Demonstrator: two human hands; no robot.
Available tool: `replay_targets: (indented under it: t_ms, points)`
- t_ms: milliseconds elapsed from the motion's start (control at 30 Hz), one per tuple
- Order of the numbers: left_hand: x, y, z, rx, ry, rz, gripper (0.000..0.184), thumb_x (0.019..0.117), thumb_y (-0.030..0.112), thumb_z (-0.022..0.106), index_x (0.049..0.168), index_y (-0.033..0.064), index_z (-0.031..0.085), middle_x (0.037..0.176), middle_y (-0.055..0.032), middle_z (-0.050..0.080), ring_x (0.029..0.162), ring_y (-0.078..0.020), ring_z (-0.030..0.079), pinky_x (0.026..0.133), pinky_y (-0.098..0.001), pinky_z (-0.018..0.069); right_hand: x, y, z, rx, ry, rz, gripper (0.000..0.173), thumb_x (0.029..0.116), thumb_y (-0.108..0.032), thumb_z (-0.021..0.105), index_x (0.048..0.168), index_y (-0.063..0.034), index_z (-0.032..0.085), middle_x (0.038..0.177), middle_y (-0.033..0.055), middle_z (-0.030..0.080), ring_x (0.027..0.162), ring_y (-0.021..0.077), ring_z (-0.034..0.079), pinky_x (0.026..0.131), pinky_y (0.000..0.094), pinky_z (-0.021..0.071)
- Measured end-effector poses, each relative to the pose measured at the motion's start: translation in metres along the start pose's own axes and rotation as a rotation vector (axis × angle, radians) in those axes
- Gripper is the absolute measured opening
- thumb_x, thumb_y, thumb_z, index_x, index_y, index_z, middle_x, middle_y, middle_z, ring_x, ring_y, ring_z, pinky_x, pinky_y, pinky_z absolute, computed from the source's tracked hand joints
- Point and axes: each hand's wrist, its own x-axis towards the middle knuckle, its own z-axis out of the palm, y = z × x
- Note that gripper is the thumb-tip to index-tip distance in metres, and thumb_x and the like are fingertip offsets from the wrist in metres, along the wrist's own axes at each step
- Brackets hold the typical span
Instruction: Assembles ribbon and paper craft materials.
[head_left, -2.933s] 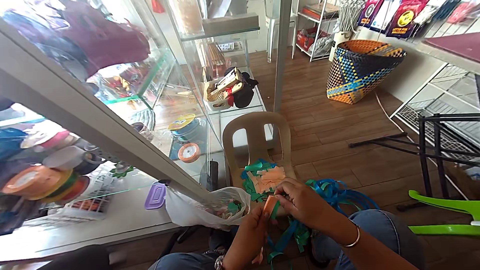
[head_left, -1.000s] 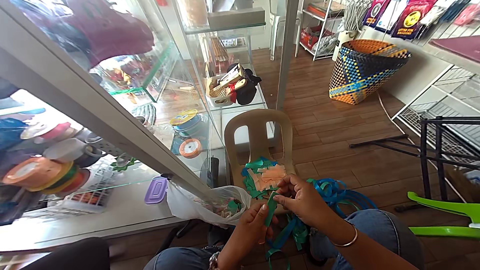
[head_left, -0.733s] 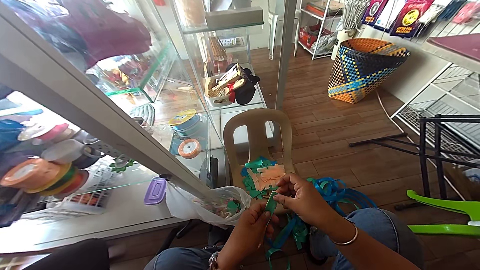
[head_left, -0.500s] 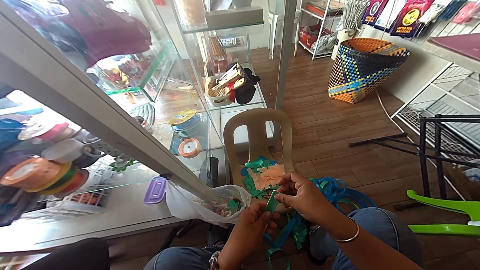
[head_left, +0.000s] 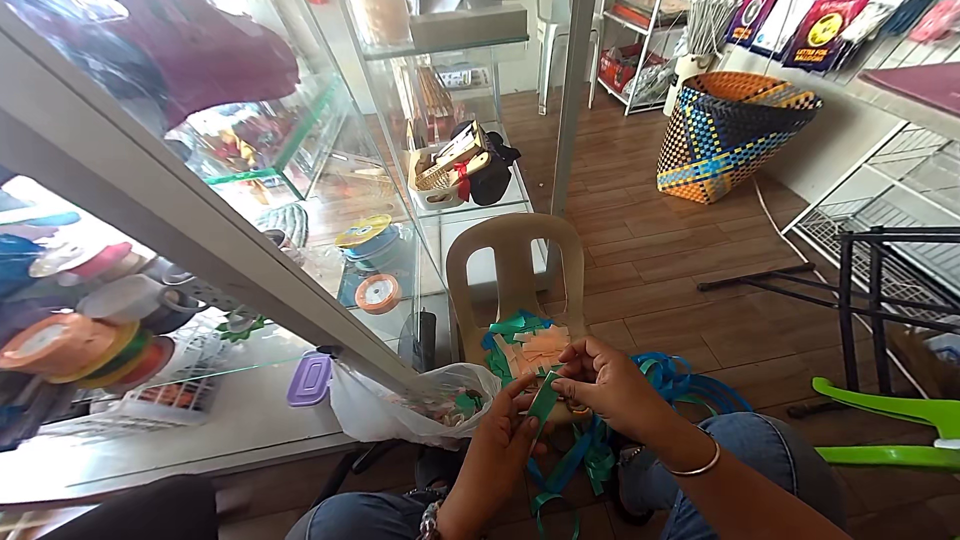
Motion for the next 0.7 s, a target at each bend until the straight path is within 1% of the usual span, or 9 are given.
replay_targets:
  t_ms: [33, 67, 133, 233, 300, 467, 600, 700]
  points:
    - [0.0, -0.001, 0.0, 0.008, 0.003, 0.038, 0.052, 0.0997, -0.004, 0.054, 0.149, 0.0046, 0.04, 0.125, -0.0056, 0.069, 0.094, -0.0154, 0.074, 0.072, -0.0288, 0.063, 0.0, 0.0, 0.0, 0.006, 0.002, -0.005, 0.034, 0.0879, -0.005, 0.077, 0.115, -0.0037, 0.057, 0.089, 0.0012, 0.071, 0.073, 0.0058, 0.069, 0.067, 0.02, 0.0586]
    - [-0.001, -0.002, 0.001, 0.02, 0.005, 0.066, 0.048, 0.0991, -0.004, 0.054, 0.145, 0.0048, 0.043, 0.124, -0.0049, 0.07, 0.092, -0.0145, 0.074, 0.072, -0.0279, 0.0627, 0.0, 0.0, -0.001, 0.011, 0.004, -0.008, 0.034, 0.0878, -0.005, 0.077, 0.115, -0.0035, 0.057, 0.089, 0.0014, 0.071, 0.073, 0.0059, 0.069, 0.067, 0.02, 0.0584]
    - [-0.002, -0.003, 0.001, 0.051, 0.008, 0.09, 0.035, 0.0995, -0.003, 0.055, 0.133, 0.0044, 0.052, 0.118, -0.004, 0.07, 0.09, -0.0124, 0.073, 0.073, -0.0264, 0.0626, 0.0, 0.0, -0.001, 0.013, 0.008, -0.012, 0.034, 0.0874, -0.004, 0.078, 0.115, -0.0034, 0.057, 0.089, 0.0015, 0.071, 0.073, 0.0064, 0.07, 0.068, 0.0202, 0.0588]
    - [-0.003, -0.001, 0.0, 0.108, 0.007, 0.04, 0.021, 0.1016, 0.0, 0.054, 0.119, 0.0041, 0.064, 0.106, -0.0019, 0.073, 0.085, -0.0083, 0.073, 0.073, -0.0233, 0.0615, -0.001, -0.001, -0.002, 0.015, 0.004, -0.006, 0.034, 0.0878, -0.004, 0.077, 0.115, -0.0036, 0.057, 0.09, 0.0016, 0.072, 0.073, 0.0068, 0.07, 0.068, 0.0214, 0.0597]
    - [-0.003, 0.001, -0.001, 0.13, 0.01, -0.008, 0.02, 0.1026, 0.002, 0.053, 0.115, 0.0042, 0.069, 0.104, -0.0019, 0.074, 0.084, -0.0074, 0.073, 0.074, -0.0223, 0.0612, -0.001, -0.001, -0.002, 0.02, 0.001, -0.002, 0.034, 0.088, -0.003, 0.077, 0.115, -0.0034, 0.056, 0.09, 0.0017, 0.072, 0.073, 0.007, 0.07, 0.068, 0.0216, 0.0597]
    - [-0.002, 0.007, -0.003, 0.118, -0.025, -0.11, 0.02, 0.1034, 0.002, 0.052, 0.114, 0.0039, 0.069, 0.104, -0.002, 0.074, 0.084, -0.0084, 0.073, 0.076, -0.0242, 0.0622, 0.0, 0.0, -0.001, 0.022, -0.007, -0.008, 0.034, 0.0879, -0.004, 0.077, 0.114, -0.0039, 0.056, 0.089, 0.0015, 0.072, 0.073, 0.0067, 0.07, 0.068, 0.0211, 0.0593]
    - [0.0, 0.013, -0.01, 0.036, -0.097, -0.217, 0.023, 0.1039, 0.001, 0.05, 0.119, 0.0039, 0.068, 0.11, -0.0038, 0.073, 0.088, -0.0126, 0.074, 0.079, -0.0284, 0.063, 0.002, 0.002, 0.0, 0.002, -0.012, 0.016, 0.035, 0.0878, -0.004, 0.078, 0.116, -0.0033, 0.056, 0.089, 0.0015, 0.072, 0.073, 0.0065, 0.07, 0.068, 0.0214, 0.0592]
    - [-0.001, 0.015, -0.017, -0.026, -0.145, -0.246, 0.024, 0.1028, 0.0, 0.051, 0.121, 0.0029, 0.067, 0.114, -0.0051, 0.072, 0.091, -0.0148, 0.074, 0.082, -0.0309, 0.0631, 0.004, 0.003, -0.001, 0.023, -0.017, 0.028, 0.036, 0.0874, -0.003, 0.078, 0.115, -0.0027, 0.056, 0.089, 0.0024, 0.071, 0.072, 0.0072, 0.07, 0.068, 0.0218, 0.0594]
